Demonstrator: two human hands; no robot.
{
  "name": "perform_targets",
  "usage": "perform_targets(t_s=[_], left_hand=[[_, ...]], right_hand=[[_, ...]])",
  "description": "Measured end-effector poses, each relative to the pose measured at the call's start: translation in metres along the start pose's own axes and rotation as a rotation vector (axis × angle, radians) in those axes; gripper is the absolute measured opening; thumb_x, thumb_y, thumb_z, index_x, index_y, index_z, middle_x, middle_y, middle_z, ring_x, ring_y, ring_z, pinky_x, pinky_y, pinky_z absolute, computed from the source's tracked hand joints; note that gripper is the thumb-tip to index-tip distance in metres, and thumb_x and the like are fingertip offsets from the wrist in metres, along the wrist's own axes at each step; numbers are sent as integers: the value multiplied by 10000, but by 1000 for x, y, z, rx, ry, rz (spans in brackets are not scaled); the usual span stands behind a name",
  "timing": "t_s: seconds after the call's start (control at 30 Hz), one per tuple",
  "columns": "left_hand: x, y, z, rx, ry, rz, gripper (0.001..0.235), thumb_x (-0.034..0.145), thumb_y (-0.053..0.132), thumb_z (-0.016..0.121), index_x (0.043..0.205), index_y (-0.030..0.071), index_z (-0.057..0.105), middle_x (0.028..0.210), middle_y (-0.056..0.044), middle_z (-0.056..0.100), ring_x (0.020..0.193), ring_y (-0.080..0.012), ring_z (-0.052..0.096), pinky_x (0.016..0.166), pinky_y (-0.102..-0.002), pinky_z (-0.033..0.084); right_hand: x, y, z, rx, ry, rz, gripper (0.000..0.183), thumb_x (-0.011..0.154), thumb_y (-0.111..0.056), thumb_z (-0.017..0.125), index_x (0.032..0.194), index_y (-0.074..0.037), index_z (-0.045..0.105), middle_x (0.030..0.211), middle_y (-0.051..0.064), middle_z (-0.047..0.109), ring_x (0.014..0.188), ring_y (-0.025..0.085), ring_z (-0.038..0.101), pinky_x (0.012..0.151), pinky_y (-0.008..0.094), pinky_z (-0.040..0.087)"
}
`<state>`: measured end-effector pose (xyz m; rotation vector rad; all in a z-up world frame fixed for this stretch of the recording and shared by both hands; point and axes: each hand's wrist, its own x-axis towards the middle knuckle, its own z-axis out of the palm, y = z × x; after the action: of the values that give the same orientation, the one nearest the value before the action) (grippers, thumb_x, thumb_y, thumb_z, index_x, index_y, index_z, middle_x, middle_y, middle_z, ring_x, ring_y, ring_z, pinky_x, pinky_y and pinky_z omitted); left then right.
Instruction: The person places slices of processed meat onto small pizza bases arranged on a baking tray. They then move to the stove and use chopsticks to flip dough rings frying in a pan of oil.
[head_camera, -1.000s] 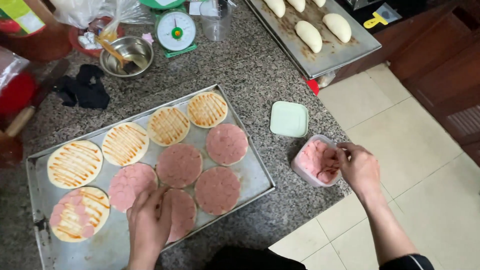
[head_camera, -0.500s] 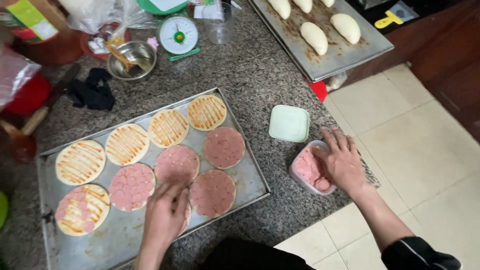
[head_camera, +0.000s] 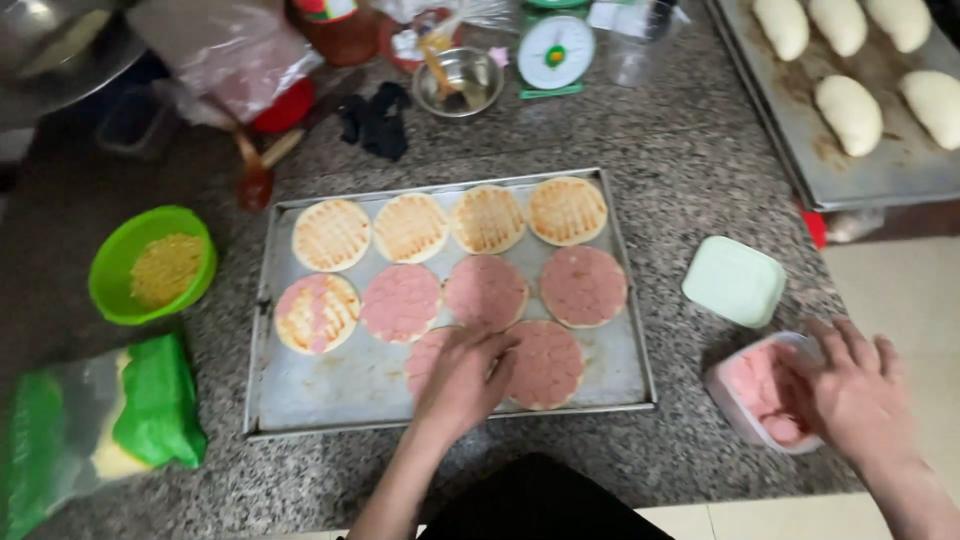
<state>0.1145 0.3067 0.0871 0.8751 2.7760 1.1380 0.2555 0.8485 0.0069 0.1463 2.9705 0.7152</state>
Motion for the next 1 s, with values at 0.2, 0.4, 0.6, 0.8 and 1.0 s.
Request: perform_targets(t_s=[0.2,0.4,0.6,0.8,1.0], left_hand=[[-12,-10,-21,-64,-50,-51,361,1135,271,620,1328,34,810,1259,-171,843,1148,-413,758,898,-578,579],[-25,-35,-37,-50,-63,-97,328,1097,242,646,1339,117,831,1167,-85,794,1178,-336,711,1058,-499,500],[-25,-66,-32,-203,-127,-106,263,1061,243,634,1218,133,814,1294,-49,833,1217,-262,754,1067,-383,536],[-20,-57,-40,-188,-136,-112,337,1084,308,618,1239,97,831,1285,-30,833,1211,-244,763,1027,-395,561],[-16,-62,-24,-168,-116,5,333,1073,290,654,1224,61,842,1188,-87,829,1173,-295,742,1040,-444,544]], right_hand=[[-2,6,17,-94,55,8,540,974,-774,465,1481,-653,605,1746,-156,630,1730,138,560,1444,432,472],[-11,4,-8,358,468,5,274,930,-256,863,1197,-305,903,1665,163,823,1423,315,791,1318,524,634],[-31,-12,-32,443,-186,575,373,1074,-597,654,1336,-403,836,1104,159,912,1025,443,872,890,533,668],[-41,-20,-45,620,-127,650,309,1134,-361,631,1317,-183,805,1126,232,884,1020,515,820,932,580,621],[-22,-42,-45,727,-111,592,290,1037,-365,734,1267,-265,881,1137,93,899,1051,316,830,992,417,593]])
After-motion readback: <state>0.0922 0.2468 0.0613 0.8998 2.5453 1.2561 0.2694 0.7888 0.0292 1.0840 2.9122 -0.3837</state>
